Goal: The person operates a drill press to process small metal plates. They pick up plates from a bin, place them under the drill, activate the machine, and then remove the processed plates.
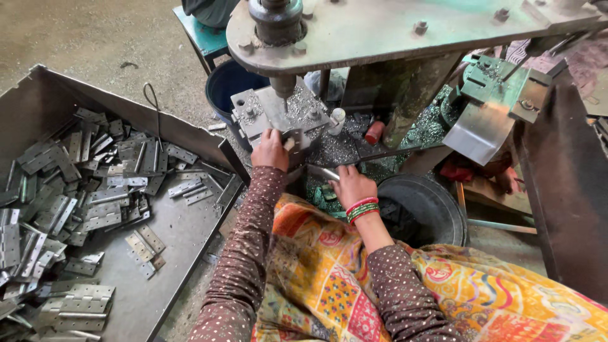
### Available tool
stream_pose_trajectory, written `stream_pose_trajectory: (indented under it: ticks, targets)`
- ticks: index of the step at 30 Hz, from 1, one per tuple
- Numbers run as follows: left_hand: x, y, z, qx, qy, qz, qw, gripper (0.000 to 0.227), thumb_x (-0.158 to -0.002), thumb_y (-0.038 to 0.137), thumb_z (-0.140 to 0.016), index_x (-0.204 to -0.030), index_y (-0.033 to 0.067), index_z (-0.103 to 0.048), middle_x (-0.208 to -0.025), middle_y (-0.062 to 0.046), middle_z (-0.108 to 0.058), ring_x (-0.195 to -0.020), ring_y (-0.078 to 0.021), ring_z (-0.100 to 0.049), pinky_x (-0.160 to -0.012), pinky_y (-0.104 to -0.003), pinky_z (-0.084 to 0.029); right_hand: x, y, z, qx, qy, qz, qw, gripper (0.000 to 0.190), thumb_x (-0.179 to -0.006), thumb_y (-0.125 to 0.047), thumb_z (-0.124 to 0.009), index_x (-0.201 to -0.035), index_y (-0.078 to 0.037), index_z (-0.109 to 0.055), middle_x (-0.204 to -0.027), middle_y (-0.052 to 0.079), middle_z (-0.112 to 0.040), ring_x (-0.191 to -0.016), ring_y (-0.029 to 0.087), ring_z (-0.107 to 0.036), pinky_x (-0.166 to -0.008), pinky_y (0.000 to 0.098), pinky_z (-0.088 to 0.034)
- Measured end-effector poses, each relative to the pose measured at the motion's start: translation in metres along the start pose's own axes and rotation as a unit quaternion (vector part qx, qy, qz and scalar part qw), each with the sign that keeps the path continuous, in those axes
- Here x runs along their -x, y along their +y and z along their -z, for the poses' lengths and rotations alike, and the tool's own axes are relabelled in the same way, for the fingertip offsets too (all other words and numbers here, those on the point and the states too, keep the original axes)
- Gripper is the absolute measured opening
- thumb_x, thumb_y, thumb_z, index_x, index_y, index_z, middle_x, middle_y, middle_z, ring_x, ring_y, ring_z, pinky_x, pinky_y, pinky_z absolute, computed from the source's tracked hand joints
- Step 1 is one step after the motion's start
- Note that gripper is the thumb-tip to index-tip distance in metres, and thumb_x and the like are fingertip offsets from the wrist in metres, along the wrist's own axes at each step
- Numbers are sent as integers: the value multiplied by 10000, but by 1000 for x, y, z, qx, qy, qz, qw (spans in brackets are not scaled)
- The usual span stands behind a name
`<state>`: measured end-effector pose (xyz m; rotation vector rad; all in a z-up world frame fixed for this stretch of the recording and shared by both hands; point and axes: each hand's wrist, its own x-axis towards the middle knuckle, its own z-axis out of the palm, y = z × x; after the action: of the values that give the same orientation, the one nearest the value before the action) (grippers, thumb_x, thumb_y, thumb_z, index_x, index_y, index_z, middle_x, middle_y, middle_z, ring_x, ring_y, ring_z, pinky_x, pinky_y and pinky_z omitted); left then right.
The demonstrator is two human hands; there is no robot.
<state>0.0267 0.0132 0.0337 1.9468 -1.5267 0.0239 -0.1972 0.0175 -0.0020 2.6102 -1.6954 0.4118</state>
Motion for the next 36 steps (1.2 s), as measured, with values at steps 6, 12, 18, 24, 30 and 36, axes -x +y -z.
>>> stream_pose_trajectory:
  ticks: [6,12,18,24,30,36]
  targets:
    - [-20,-21,-21,-135,168,-54,975,138,-1013,183,-624,-1097,74,-623,-1143,-56,-661,-711,-188,-682,-697,-357,-574,-2,0,-1,-3,-5,-1,1000,359,-844,-441,-699,-968,-116,-610,-879,85,-678,-714,302,-692,-581,429,-548]
    - [-27,-22,-53,-250,-16,-88,964,312,-911,232,-589,-1213,155,-617,-1201,-37,-575,-1001,-203,-633,-946,-467,-535,-1,1,-2,-2,-25,0,1000,339,-862,-431,-691,-955,-119,-599,-856,75,-685,-724,290,-694,-602,418,-546]
    - [-28,-37,-32,-252,-153,49,954,490,-911,81,-499,-1399,44,-496,-1592,-165,-315,-1292,-248,-454,-896,-413,-504,-1,3,-8,-4,6,18,1000,327,-827,-410,-724,-928,-122,-605,-827,69,-693,-690,286,-692,-579,408,-544]
    - [7,-12,-24,-282,-192,-3,940,477,-989,338,-431,-1350,48,-543,-1572,-141,-296,-1458,-310,-271,-1197,-509,-191,-5,4,-10,13,7,14,1000,333,-815,-410,-732,-924,-120,-611,-815,66,-695,-675,286,-695,-575,415,-546]
    - [8,-1,-66,-222,-96,-53,969,373,-946,189,-476,-1250,57,-646,-1507,-136,-462,-1415,-290,-374,-1197,-537,-148,-1,3,-7,22,2,25,999,322,-802,-381,-752,-934,-123,-611,-813,78,-694,-701,289,-698,-594,409,-556]
    - [-13,-14,-82,-211,-79,-29,974,320,-957,181,-500,-1185,63,-691,-1394,-150,-563,-1379,-318,-430,-1202,-601,-108,-1,1,4,32,-33,29,999,333,-794,-352,-762,-986,-132,-602,-877,78,-689,-776,291,-699,-650,422,-563]
